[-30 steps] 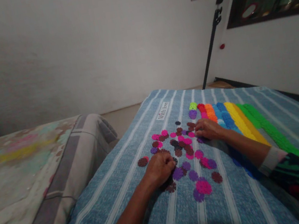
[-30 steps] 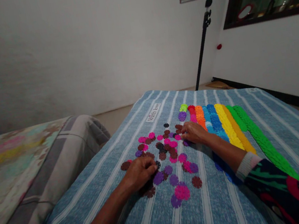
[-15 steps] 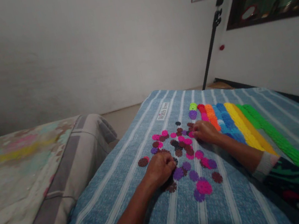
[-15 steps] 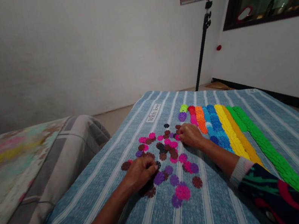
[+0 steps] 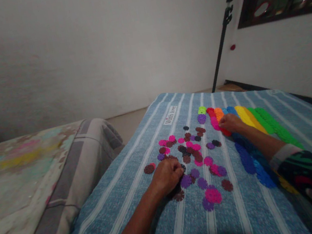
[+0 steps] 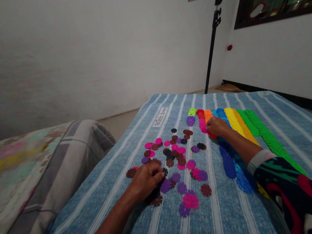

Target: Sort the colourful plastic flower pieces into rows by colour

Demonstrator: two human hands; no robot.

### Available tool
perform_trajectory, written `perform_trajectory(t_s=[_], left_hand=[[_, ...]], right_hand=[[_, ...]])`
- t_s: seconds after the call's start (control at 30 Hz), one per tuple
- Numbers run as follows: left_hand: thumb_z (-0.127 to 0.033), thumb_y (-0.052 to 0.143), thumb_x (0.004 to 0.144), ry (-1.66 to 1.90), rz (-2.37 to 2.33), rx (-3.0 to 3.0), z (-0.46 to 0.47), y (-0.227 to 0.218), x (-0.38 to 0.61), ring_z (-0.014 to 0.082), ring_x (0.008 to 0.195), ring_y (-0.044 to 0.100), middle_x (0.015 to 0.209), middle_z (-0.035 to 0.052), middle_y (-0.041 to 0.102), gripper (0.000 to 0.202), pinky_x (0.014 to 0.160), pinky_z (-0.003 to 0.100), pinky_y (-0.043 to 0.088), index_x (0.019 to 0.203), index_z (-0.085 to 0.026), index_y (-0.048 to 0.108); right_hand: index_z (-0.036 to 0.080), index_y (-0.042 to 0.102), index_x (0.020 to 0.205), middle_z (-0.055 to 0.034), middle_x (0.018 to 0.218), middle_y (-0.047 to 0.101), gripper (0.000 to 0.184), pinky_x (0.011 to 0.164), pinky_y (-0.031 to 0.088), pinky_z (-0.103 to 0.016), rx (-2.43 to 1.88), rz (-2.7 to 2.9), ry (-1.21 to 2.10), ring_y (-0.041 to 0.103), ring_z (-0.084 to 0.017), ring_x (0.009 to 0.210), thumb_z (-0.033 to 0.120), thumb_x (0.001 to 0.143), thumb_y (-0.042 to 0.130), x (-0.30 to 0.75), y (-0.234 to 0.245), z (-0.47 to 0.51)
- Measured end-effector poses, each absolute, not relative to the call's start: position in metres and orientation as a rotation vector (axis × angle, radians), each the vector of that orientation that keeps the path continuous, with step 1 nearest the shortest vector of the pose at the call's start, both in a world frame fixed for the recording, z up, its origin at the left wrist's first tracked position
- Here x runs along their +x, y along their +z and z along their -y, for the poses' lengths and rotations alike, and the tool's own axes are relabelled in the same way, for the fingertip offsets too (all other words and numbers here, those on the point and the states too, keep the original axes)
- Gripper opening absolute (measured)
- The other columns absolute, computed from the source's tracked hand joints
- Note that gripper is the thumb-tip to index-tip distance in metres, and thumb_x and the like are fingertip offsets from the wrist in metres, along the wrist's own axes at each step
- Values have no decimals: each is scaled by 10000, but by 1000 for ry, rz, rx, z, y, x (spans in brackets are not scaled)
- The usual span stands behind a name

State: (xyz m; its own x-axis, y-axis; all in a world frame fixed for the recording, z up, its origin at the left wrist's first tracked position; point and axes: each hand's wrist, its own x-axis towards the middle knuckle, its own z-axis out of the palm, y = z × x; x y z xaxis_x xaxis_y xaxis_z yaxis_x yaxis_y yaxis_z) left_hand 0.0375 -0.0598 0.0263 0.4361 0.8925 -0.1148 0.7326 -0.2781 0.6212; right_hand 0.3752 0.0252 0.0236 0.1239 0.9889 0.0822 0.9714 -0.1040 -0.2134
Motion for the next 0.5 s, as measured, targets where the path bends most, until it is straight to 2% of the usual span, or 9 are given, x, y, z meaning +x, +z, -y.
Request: perform_trajectory(t_s=[0.17, 0.37, 0.5], left_hand=[[-178, 516, 757, 348, -1347, 2087, 61, 26, 37, 105, 607, 475, 610, -21, 528, 176, 569, 231, 295, 595, -153, 580], [-163, 516, 752, 345, -1365, 2075, 62, 28, 38, 109, 616, 488, 613, -20, 538, 162, 578, 235, 304, 610, -153, 592], [-167, 513, 754, 326, -1365, 2084, 62, 30, 38, 116, 635, 504, 622, -17, 551, 165, 590, 236, 319, 616, -156, 602]], right_hand=[[112, 726, 747, -106, 767, 661, 171, 629, 342, -276, -2239, 1964, 33, 572, -164, 729, 162, 840, 591, 368, 24, -24], [80, 711, 773, -179, 874, 658, 176, 730, 396, -318, -2258, 2025, -118, 593, -244, 890, 184, 850, 591, 359, 30, -18], [141, 717, 777, -142, 908, 670, 190, 804, 428, -338, -2120, 2162, -129, 609, -253, 942, 220, 872, 573, 345, 32, -13]])
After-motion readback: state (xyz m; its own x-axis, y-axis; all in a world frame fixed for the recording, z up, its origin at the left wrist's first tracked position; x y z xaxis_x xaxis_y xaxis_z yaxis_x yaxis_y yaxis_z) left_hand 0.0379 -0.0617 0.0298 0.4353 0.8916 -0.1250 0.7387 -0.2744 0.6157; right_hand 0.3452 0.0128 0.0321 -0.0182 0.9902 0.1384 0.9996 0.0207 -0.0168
